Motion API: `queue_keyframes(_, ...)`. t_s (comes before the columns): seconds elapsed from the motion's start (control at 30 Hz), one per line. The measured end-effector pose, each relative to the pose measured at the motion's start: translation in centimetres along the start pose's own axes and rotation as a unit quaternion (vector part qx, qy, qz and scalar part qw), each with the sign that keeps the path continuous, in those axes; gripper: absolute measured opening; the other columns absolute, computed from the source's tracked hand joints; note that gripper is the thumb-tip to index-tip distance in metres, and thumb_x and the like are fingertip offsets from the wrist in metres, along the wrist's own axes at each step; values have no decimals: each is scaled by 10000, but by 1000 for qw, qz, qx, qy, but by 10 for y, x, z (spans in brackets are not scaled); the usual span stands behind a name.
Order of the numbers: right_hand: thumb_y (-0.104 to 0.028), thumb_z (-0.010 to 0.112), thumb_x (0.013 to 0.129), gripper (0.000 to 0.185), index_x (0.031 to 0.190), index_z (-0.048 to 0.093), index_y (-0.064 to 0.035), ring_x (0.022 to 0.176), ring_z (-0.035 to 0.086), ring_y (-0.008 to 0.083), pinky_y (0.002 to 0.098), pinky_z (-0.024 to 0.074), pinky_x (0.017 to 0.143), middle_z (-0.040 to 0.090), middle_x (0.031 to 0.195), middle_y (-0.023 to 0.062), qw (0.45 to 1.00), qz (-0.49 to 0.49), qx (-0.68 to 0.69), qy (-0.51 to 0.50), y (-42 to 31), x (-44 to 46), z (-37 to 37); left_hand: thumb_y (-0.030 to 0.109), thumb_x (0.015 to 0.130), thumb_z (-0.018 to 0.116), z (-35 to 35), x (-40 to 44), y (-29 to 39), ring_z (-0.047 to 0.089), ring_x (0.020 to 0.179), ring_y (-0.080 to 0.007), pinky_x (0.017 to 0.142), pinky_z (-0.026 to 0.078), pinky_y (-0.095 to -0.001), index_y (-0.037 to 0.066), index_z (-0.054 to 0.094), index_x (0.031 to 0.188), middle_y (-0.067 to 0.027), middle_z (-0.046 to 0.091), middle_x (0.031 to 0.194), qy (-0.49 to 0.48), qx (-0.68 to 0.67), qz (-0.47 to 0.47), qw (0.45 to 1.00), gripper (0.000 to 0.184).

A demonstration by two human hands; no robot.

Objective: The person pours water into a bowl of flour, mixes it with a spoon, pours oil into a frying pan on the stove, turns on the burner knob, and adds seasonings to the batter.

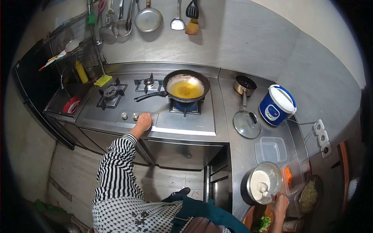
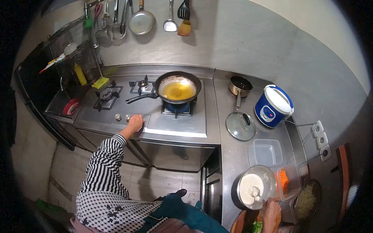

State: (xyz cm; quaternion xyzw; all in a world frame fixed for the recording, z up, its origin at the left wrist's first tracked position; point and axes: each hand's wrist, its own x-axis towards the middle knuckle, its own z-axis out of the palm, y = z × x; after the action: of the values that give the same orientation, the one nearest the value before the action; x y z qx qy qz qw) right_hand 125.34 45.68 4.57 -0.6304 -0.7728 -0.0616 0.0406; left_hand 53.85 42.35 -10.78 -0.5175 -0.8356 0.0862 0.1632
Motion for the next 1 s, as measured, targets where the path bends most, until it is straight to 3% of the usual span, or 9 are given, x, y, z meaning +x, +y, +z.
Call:
queue_keyframes(0.1, -163, 638, 702, 179, 667, 542, -16, 655, 578, 381, 462, 441, 591, 578, 656, 208, 1000, -20, 10, -6, 1, 0, -3, 385, 851, 462, 2, -2, 1, 584, 813, -239, 708, 463, -337, 11, 546, 909, -121, 597, 856, 15, 13, 1, 1000, 387)
queue_keyframes(0.13, -142, 649, 689, 170, 655, 546, -11, 652, 579, 379, 456, 441, 586, 577, 648, 205, 1000, -16, 9, 4, 0, 0, -3, 366, 862, 451, 2, -3, 0, 583, 746, -256, 664, 464, -340, 13, 526, 875, -138, 589, 787, 57, 3, 10, 998, 361)
queue_keyframes(0.23, -99, 672, 661, 156, 631, 554, -1, 644, 581, 374, 444, 442, 573, 575, 631, 201, 1000, -4, 9, 22, -2, -1, -3, 364, 863, 449, 12, -1, -1, 583, 750, -257, 670, 465, -341, 7, 527, 883, -138, 589, 796, 67, 5, 9, 998, 366)
queue_keyframes(0.37, -95, 670, 666, 149, 641, 558, 2, 643, 582, 374, 441, 444, 572, 574, 635, 206, 1000, -6, 12, 9, 0, -3, -4, 374, 848, 481, 7, 1, 2, 588, 806, -228, 693, 475, -331, 28, 544, 915, -104, 594, 839, 21, 26, -7, 999, 359)
queue_keyframes(0.6, -102, 671, 654, 169, 632, 538, 1, 649, 564, 384, 455, 429, 578, 563, 641, 209, 999, -20, 23, 14, 5, -9, -2, 369, 851, 480, -3, -3, 7, 586, 814, -224, 691, 478, -326, 43, 553, 901, -100, 590, 837, 31, 25, -23, 999, 338)
queue_keyframes(0.7, -85, 646, 708, 147, 677, 557, 28, 672, 586, 377, 441, 448, 595, 575, 658, 223, 1000, -11, 6, -17, 2, -9, -6, 371, 854, 474, -4, -3, 6, 583, 816, -222, 690, 477, -323, 43, 555, 900, -101, 587, 849, 24, 32, -18, 999, 342)
queue_keyframes(1.0, -88, 662, 667, 160, 643, 543, 17, 667, 566, 375, 448, 418, 589, 566, 670, 208, 999, 8, 43, -1, -7, -17, -17, 360, 854, 470, -2, -2, 9, 569, 842, -229, 698, 476, -333, 37, 555, 907, -105, 575, 871, 18, 36, -25, 999, 338)
